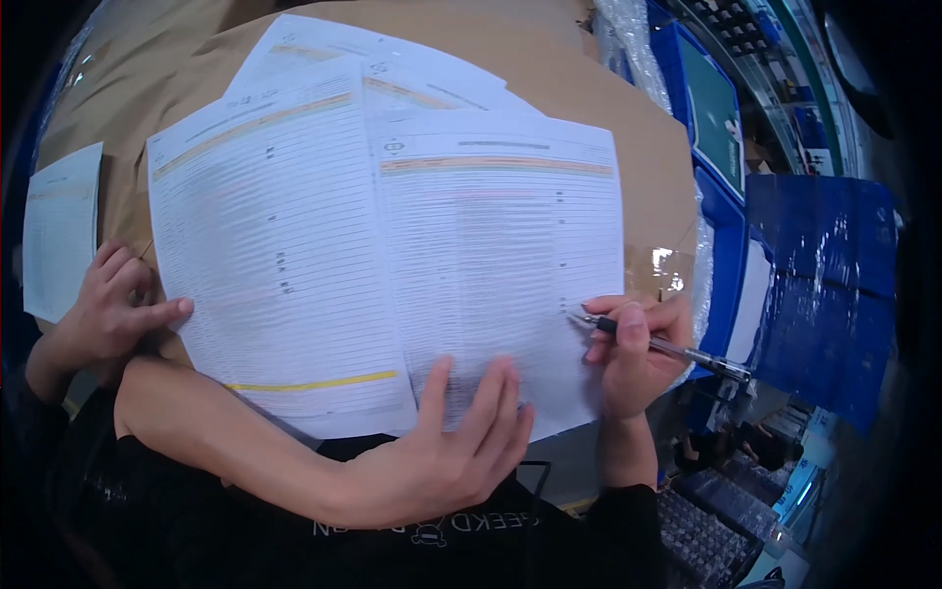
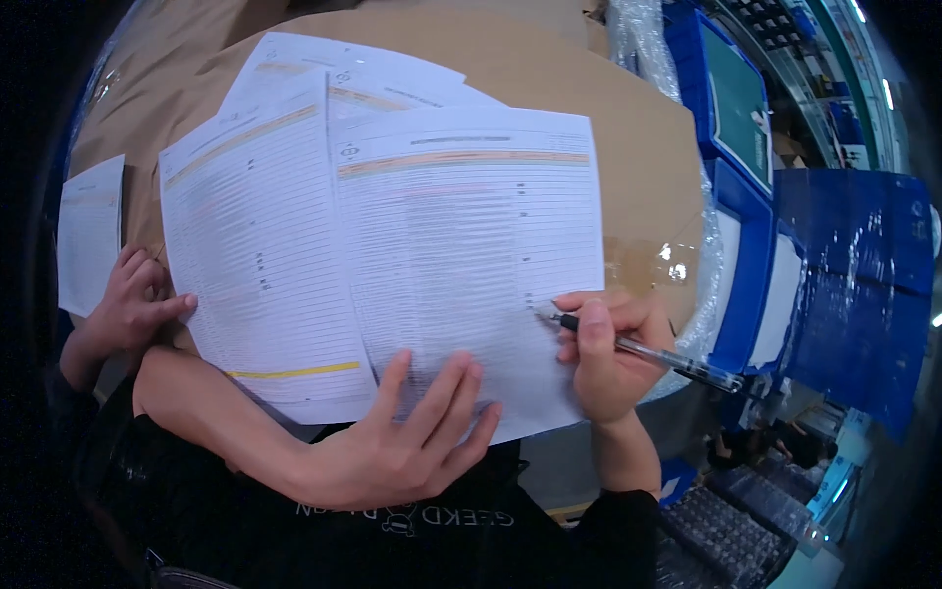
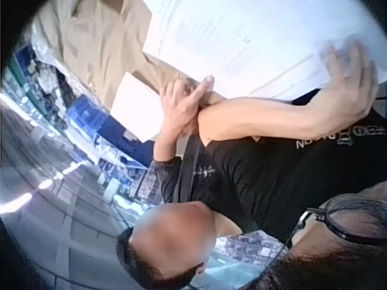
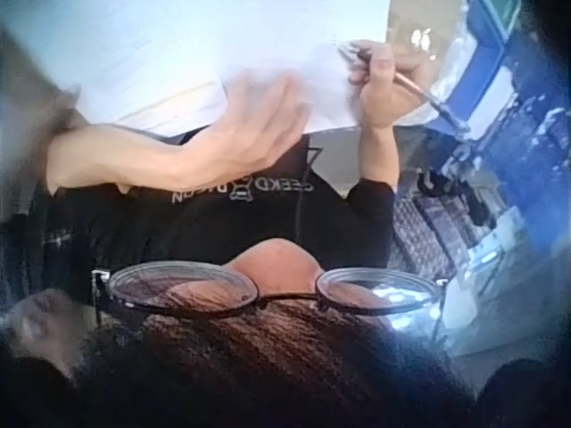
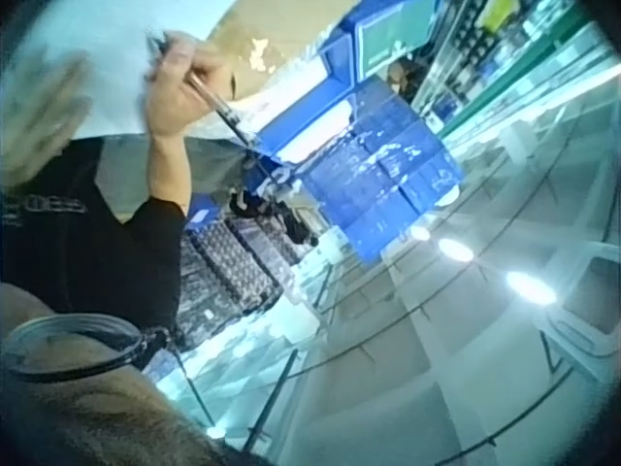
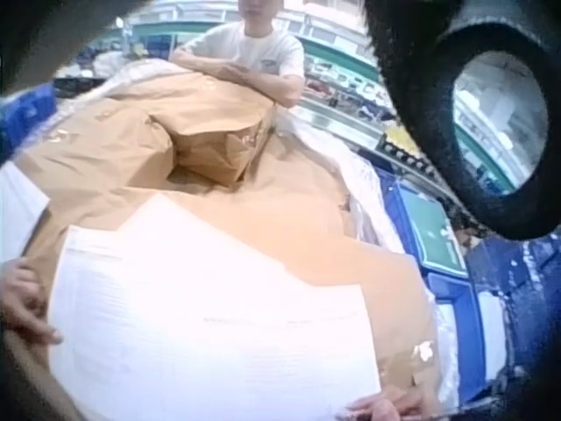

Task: Reviewing inventory logs and checking off items using a pen.

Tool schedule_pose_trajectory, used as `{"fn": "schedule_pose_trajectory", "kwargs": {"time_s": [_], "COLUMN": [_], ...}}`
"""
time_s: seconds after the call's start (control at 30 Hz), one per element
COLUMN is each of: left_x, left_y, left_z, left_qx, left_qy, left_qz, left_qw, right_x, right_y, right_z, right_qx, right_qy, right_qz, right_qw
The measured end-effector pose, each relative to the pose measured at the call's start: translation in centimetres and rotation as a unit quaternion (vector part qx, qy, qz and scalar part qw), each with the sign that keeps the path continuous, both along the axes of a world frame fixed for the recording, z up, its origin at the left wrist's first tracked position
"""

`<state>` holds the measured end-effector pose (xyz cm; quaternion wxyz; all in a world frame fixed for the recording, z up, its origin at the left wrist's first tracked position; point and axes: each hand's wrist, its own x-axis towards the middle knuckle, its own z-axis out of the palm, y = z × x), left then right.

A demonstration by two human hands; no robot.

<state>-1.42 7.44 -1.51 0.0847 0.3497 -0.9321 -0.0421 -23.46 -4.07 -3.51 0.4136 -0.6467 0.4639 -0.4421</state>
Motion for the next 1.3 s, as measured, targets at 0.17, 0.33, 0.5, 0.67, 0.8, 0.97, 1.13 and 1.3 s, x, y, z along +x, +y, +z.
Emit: {"fn": "schedule_pose_trajectory", "kwargs": {"time_s": [0.17,0.33,0.5,0.67,0.8,0.97,1.13,1.3], "left_x": [0.2,0.1,0.3,0.3,0.4,-0.2,9.3,29.2], "left_y": [-0.6,-0.2,0.3,-0.6,0.8,0.6,-3.3,1.0], "left_z": [0.4,0.2,-0.7,0.0,-1.4,-0.8,3.3,0.7], "left_qx": [-0.002,-0.014,-0.034,-0.043,-0.039,-0.045,-0.021,0.084], "left_qy": [-0.007,-0.012,0.015,0.024,0.031,0.034,-0.024,-0.076], "left_qz": [-0.016,0.001,0.017,0.009,0.020,0.029,0.019,0.044], "left_qw": [1.000,1.000,0.999,0.999,0.999,0.998,0.999,0.993], "right_x": [-0.8,-0.2,0.1,0.0,-0.1,0.0,0.2,0.0], "right_y": [1.2,1.6,1.7,1.6,1.4,1.8,1.9,1.9], "right_z": [0.9,-0.3,-0.6,-0.4,-0.5,-0.8,-0.9,-1.0], "right_qx": [-0.004,-0.032,-0.018,-0.015,-0.035,-0.011,-0.029,-0.040], "right_qy": [0.010,0.010,-0.016,0.008,0.013,-0.001,-0.017,-0.021], "right_qz": [0.023,0.025,-0.005,-0.006,0.012,-0.022,-0.038,-0.028], "right_qw": [1.000,0.999,1.000,1.000,0.999,1.000,0.999,0.999]}}
